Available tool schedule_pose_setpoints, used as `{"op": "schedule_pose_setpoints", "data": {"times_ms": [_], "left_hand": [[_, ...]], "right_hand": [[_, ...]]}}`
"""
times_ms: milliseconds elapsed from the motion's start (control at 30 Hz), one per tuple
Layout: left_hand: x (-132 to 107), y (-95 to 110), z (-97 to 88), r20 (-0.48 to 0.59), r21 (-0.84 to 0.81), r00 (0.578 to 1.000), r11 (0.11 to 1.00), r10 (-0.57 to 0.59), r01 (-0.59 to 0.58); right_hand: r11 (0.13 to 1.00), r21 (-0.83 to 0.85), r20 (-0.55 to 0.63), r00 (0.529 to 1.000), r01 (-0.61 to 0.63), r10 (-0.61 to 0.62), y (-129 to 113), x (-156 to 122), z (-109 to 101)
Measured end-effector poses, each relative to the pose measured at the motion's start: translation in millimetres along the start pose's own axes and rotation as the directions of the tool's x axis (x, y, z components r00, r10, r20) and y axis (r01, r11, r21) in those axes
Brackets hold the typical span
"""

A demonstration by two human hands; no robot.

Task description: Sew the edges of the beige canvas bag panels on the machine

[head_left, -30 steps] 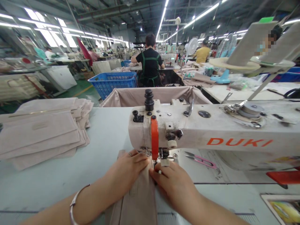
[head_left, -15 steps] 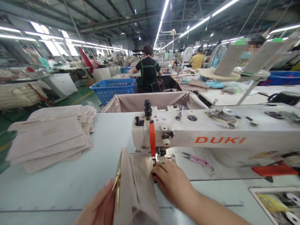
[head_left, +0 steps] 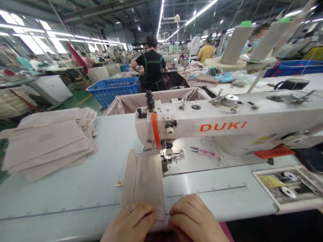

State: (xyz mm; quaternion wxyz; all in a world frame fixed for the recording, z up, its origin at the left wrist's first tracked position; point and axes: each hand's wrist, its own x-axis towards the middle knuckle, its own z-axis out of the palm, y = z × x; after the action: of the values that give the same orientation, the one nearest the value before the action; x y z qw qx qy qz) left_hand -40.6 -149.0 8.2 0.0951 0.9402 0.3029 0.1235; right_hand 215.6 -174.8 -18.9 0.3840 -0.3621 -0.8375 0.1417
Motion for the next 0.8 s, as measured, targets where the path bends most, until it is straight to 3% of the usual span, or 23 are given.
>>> {"op": "schedule_pose_setpoints", "data": {"times_ms": [133, 233, 500, 633, 800], "left_hand": [[5, 2, -0.2, -0.039, -0.031, 0.997, 0.998, -0.063, 0.062], [9, 8, 0.9, -0.147, 0.013, 0.986, 0.996, -0.085, 0.087], [22, 14, 1.7, -0.380, 0.068, 0.922, 0.996, 0.073, -0.051], [29, 15, 2.1, -0.366, 0.079, 0.928, 0.996, 0.072, -0.046], [31, 15, 2.0, -0.314, 0.053, 0.948, 0.998, 0.047, -0.031]], "right_hand": [[0.994, -0.111, -0.073, 0.997, -0.011, 0.003, -5, 4, 10], [0.980, -0.199, -0.141, 0.989, 0.025, -0.054, -6, 10, 20], [0.938, -0.311, -0.187, 0.959, 0.150, -0.216, -3, 13, 28], [0.931, -0.328, -0.211, 0.948, 0.162, -0.239, -2, 11, 25], [0.941, -0.311, -0.157, 0.969, 0.133, -0.189, -3, 6, 22]]}}
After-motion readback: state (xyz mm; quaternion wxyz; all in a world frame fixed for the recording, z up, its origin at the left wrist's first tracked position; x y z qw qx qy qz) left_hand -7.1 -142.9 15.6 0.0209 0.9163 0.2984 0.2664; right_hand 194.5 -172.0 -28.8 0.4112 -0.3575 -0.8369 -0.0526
